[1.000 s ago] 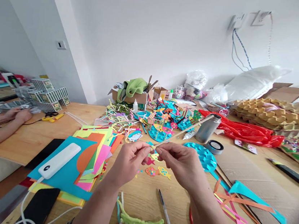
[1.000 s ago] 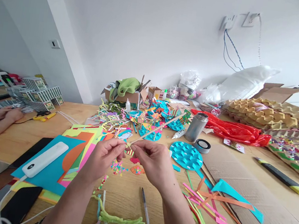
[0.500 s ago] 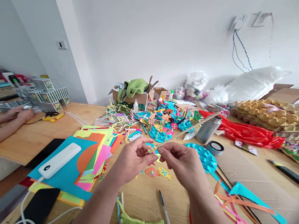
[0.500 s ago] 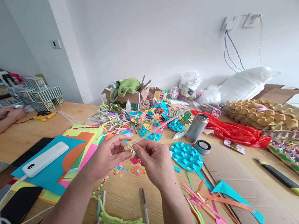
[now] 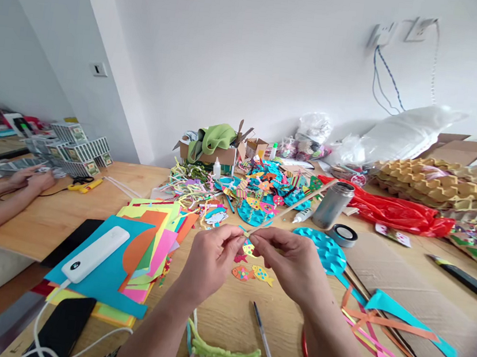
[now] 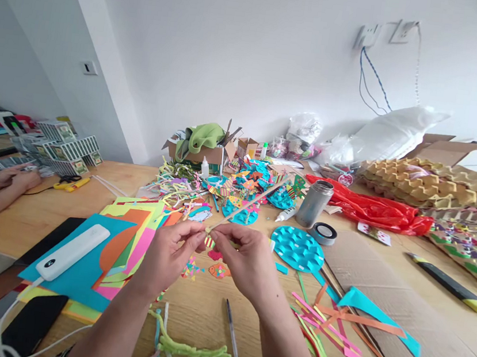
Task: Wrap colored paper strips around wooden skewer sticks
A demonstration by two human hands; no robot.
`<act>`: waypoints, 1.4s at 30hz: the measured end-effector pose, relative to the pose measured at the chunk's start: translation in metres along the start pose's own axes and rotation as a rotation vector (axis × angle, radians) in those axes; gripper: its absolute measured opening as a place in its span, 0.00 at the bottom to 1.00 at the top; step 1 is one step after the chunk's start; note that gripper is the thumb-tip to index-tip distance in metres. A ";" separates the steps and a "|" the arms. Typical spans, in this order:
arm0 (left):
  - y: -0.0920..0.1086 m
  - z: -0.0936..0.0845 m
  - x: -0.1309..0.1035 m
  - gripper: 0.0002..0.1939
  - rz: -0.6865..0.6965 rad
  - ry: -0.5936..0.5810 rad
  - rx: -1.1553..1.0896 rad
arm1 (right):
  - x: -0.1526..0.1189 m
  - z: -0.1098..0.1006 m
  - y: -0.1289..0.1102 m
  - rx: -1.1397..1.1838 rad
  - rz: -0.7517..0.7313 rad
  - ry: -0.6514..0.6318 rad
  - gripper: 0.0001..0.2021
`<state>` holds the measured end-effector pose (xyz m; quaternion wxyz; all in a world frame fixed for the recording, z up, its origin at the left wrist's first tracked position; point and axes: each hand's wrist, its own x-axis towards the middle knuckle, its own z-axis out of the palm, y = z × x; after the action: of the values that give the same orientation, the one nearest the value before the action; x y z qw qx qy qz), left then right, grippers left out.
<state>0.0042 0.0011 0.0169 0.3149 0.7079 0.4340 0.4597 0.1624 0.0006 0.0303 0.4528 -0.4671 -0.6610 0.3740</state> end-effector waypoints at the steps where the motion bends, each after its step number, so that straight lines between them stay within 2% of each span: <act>1: 0.001 -0.001 0.000 0.10 -0.044 -0.037 -0.090 | -0.001 -0.001 0.000 -0.005 0.006 -0.007 0.11; 9: -0.003 -0.012 0.002 0.13 -0.231 -0.286 -0.602 | -0.003 -0.011 -0.002 0.082 -0.001 -0.116 0.11; 13: -0.006 -0.012 0.002 0.11 -0.298 -0.368 -0.740 | -0.002 -0.011 -0.003 0.110 -0.011 -0.136 0.11; 16: -0.004 -0.011 0.004 0.11 -0.279 -0.325 -0.662 | -0.001 -0.010 -0.002 0.080 0.017 -0.106 0.11; 20: 0.000 -0.007 0.005 0.12 -0.263 -0.193 -0.442 | 0.000 -0.006 -0.001 0.023 0.040 -0.060 0.11; 22: -0.001 -0.004 0.005 0.13 -0.208 -0.105 -0.327 | 0.000 -0.005 0.000 -0.002 0.047 -0.037 0.12; 25: -0.002 0.001 0.003 0.06 -0.078 0.008 -0.129 | 0.000 -0.003 0.001 -0.028 0.042 -0.001 0.12; 28: -0.004 0.003 0.001 0.06 -0.023 0.032 -0.031 | 0.000 -0.001 0.002 -0.040 0.027 0.020 0.12; 42: 0.002 -0.009 0.004 0.12 -0.224 -0.152 -0.486 | -0.001 -0.006 -0.002 0.013 0.021 -0.066 0.13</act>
<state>-0.0029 0.0041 0.0230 0.5559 0.5916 0.3620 0.4582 0.1680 -0.0007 0.0334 0.4299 -0.4584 -0.6682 0.3982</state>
